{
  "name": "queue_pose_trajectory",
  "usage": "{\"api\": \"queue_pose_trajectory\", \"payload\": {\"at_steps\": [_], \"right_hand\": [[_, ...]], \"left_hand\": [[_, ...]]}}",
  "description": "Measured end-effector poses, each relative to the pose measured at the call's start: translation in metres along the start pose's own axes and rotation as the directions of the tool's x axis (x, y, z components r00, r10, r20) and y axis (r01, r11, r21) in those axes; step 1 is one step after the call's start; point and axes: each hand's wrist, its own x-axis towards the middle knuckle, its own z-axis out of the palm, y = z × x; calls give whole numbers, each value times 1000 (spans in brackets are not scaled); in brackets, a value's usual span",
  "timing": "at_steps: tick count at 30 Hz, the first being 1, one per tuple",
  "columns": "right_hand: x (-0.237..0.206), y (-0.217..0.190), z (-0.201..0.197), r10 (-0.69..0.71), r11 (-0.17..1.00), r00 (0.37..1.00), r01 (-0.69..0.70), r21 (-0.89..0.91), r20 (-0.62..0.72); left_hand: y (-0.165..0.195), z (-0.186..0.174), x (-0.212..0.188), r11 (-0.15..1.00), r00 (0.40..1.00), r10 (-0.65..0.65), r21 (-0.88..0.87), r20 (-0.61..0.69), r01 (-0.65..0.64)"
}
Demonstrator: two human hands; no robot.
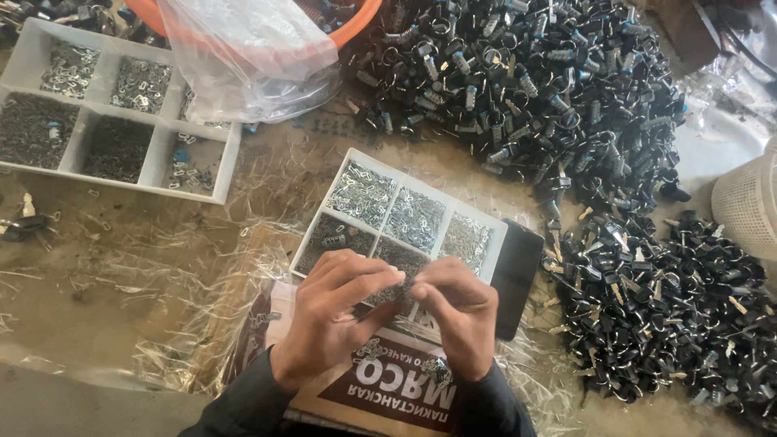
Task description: The person sits at a workbench assembling small metal components by hand. They pick parts from a compartment organizer box, fit the pieces together in their hands, and place the finished assemblies onto the table with other completed parts.
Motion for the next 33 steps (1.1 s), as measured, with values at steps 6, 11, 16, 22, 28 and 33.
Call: {"api": "queue_pose_trajectory", "payload": {"at_steps": [6, 11, 16, 22, 28, 33], "right_hand": [[11, -14, 11, -307, 671, 950, 171, -722, -61], [12, -23, 30, -347, 425, 915, 349, -835, 206], [0, -28, 23, -257, 749, 966, 201, -631, 3], [-6, -24, 11, -25, 965, 998, 40, -257, 58], [-7, -22, 8, 37, 978, 994, -14, -210, 106], [-6, -24, 10, -7, 959, 996, 31, -282, 86]], "left_hand": [[0, -4, -1, 1000, 1000, -2, 4, -21, 2], [6, -9, -6, 1000, 999, 0, 9, -35, 0], [11, -13, -9, 1000, 999, 2, 14, -49, -1], [13, -13, -8, 1000, 997, 7, 24, -73, -5], [10, -8, -9, 1000, 997, 14, 27, -72, -12], [8, -7, -10, 1000, 999, 2, 25, -52, -1]]}}
